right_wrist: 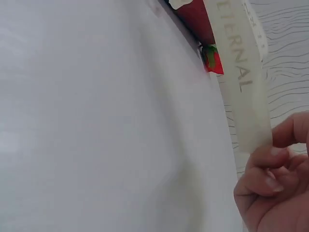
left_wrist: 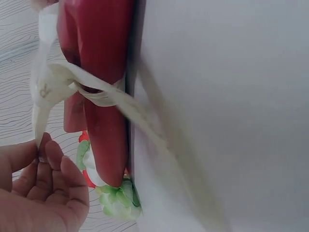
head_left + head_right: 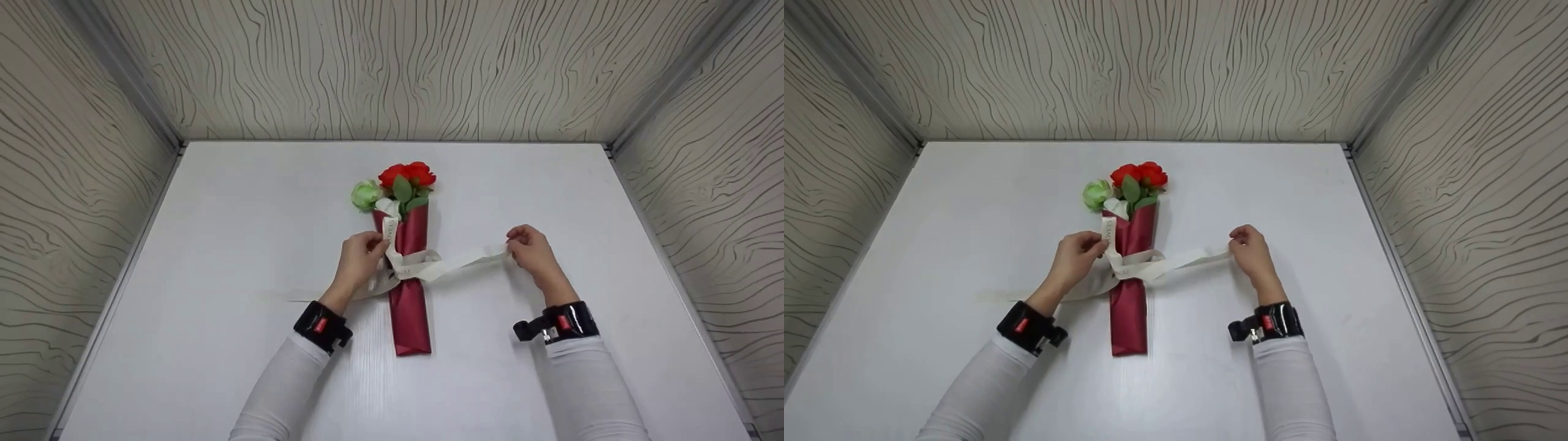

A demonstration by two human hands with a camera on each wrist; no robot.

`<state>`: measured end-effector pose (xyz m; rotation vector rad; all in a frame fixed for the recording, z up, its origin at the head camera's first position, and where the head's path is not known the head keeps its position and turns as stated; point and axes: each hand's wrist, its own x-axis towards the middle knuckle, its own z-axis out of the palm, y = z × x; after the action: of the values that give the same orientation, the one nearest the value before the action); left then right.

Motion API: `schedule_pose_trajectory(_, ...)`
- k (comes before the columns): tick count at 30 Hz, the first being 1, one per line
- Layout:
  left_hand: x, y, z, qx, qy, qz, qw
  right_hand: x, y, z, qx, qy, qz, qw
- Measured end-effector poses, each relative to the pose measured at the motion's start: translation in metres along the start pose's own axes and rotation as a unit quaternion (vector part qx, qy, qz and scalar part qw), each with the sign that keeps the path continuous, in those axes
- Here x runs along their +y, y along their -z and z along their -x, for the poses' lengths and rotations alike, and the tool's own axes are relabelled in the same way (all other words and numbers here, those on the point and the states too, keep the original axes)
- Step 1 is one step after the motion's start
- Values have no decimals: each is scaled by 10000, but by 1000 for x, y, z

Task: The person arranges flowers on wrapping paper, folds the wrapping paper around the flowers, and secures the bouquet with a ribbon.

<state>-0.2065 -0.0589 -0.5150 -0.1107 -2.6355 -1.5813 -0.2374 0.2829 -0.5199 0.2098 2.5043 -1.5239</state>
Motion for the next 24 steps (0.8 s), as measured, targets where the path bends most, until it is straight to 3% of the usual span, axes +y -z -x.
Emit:
schedule_pose_trajectory(8, -1, 1, 1, 44, -31, -36, 10000, 5, 3, 3, 838, -609, 402, 9938)
schedule_pose_trajectory(10, -1, 1, 1, 40, -31, -41, 10000, 6, 4, 5, 1020, -632, 842, 9892)
schedule_pose_trajectory(13, -1, 2, 1, 27, -26, -62, 10000, 6, 5, 10, 1245, -869, 1687, 9739)
schedule_pose_trajectory(17, -2, 2, 1, 46, -20, -78, 10000, 5, 9, 16, 1086, -1168, 2594, 9525)
schedule_pose_trajectory(24, -4, 4, 2, 84, -45, -92, 9999, 11, 21, 18, 742, -1385, 3206, 9341)
